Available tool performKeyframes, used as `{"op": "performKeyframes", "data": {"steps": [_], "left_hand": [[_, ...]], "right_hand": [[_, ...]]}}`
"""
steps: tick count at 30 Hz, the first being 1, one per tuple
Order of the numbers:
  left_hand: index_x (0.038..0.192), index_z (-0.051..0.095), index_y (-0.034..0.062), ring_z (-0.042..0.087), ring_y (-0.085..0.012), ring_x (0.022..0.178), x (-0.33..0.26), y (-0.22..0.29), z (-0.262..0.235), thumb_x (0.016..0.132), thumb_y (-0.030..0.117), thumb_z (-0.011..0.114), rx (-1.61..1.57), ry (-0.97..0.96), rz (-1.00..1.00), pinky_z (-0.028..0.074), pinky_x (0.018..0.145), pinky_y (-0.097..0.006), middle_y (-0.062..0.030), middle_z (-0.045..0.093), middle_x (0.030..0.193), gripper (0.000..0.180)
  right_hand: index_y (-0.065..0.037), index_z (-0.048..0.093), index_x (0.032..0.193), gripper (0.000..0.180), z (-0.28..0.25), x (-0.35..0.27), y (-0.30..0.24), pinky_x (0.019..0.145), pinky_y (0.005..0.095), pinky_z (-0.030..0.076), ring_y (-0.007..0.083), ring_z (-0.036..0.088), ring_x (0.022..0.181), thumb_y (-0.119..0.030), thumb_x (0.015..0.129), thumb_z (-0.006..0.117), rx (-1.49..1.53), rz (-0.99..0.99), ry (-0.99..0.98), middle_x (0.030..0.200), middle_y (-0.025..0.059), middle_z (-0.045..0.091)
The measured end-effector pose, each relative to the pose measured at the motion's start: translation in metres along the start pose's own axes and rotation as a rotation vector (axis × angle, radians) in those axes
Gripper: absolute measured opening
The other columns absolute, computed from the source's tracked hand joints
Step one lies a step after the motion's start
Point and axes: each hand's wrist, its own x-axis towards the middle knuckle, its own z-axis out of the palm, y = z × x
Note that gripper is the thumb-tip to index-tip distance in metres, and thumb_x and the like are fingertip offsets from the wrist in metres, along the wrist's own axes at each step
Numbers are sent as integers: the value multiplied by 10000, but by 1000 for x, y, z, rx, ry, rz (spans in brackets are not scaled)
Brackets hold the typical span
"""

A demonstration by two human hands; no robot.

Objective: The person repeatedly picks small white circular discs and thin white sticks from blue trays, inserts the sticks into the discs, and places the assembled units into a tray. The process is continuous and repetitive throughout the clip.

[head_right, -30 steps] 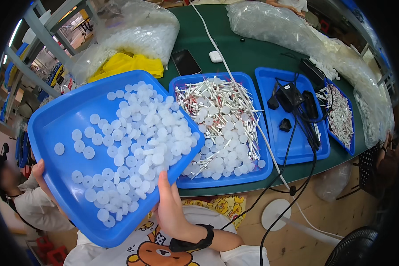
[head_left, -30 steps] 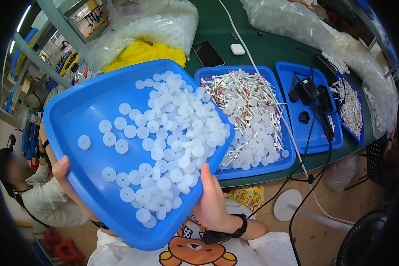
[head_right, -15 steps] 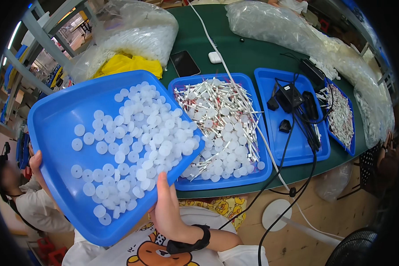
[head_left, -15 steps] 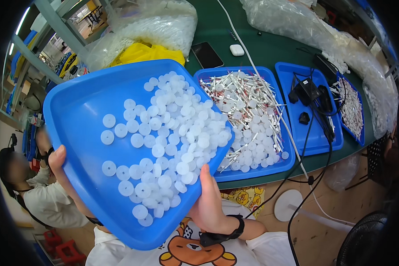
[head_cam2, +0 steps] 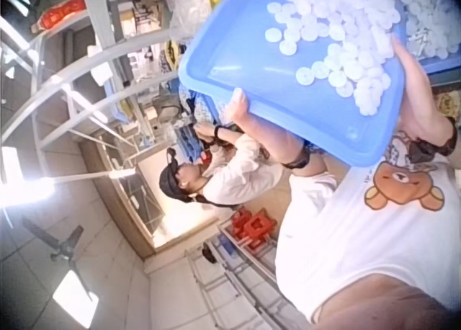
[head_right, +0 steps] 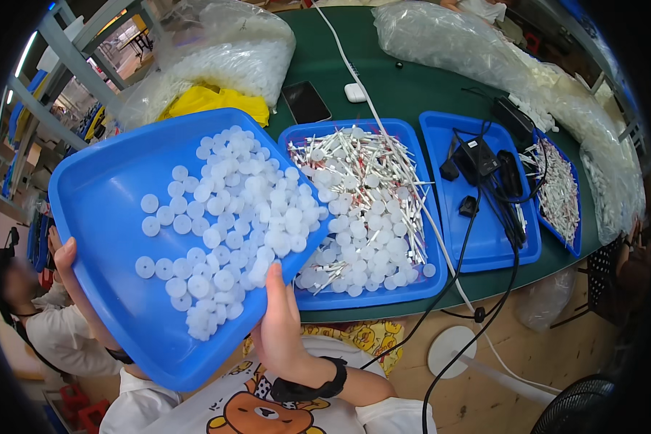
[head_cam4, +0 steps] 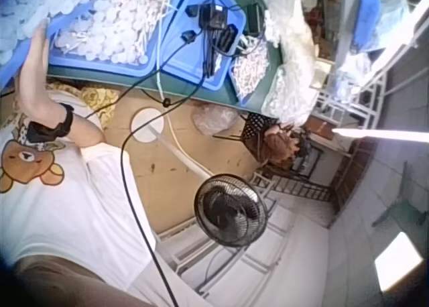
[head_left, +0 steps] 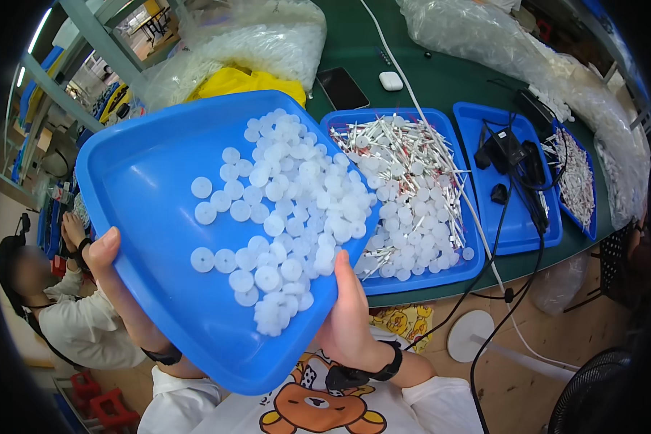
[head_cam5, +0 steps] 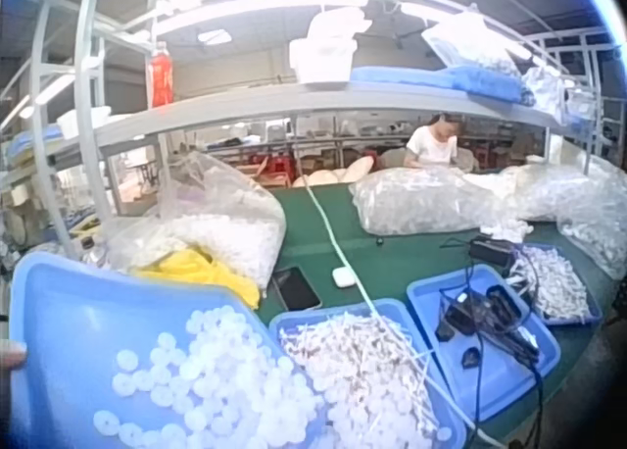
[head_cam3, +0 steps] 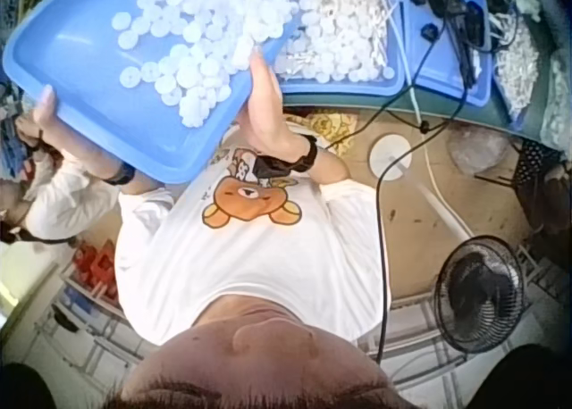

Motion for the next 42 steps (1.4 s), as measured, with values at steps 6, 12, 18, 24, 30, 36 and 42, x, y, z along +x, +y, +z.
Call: {"op": "performKeyframes", "data": {"steps": [6,12,18,24,30,36,42], "left_hand": [[1174,529,9,589,-223,955,2,4,2,874,424,520,18,8,32,501,807,-337,-162,607,1057,511],[1170,530,10,588,-219,952,4,6,4,879,428,519,29,20,64,500,804,-334,-161,607,1054,509],[1166,531,11,587,-216,949,2,7,3,884,432,519,33,31,79,500,802,-332,-159,607,1050,507],[1162,533,12,587,-213,946,4,9,2,889,436,518,8,18,62,499,800,-330,-157,607,1047,505],[1118,541,26,574,-178,908,0,6,5,941,471,497,16,235,184,476,776,-278,-125,608,997,481],[1142,530,12,581,-190,931,4,10,2,958,412,493,115,106,141,482,845,-302,-139,601,1032,442],[1180,517,-7,590,-212,962,2,7,-13,944,361,514,177,58,234,489,893,-333,-150,597,1072,437]], "right_hand": [[-2,294,1477,627,1,-2,3,1054,453,446,287,511,1281,-474,1064,296,6,-6,-7,1439,160,456],[-18,311,1464,613,5,-10,8,1056,428,442,259,511,1275,-482,1064,300,5,-42,20,1418,147,472],[-17,301,1466,607,6,-12,6,1053,439,444,279,513,1274,-471,1065,310,-14,-16,28,1423,146,465],[-30,282,1480,629,6,-12,10,1054,449,440,274,507,1274,-496,1058,301,-10,-15,38,1426,143,462],[-50,299,1469,623,11,-18,9,1030,441,456,260,522,1254,-510,1051,319,-28,-31,57,1396,135,482],[-58,254,1502,616,9,-20,10,1060,428,426,255,473,1306,-484,1061,307,-9,-3,52,1462,113,425],[-36,297,1477,626,12,-23,6,1039,418,448,248,507,1266,-497,1054,317,-11,15,35,1418,131,466]]}}
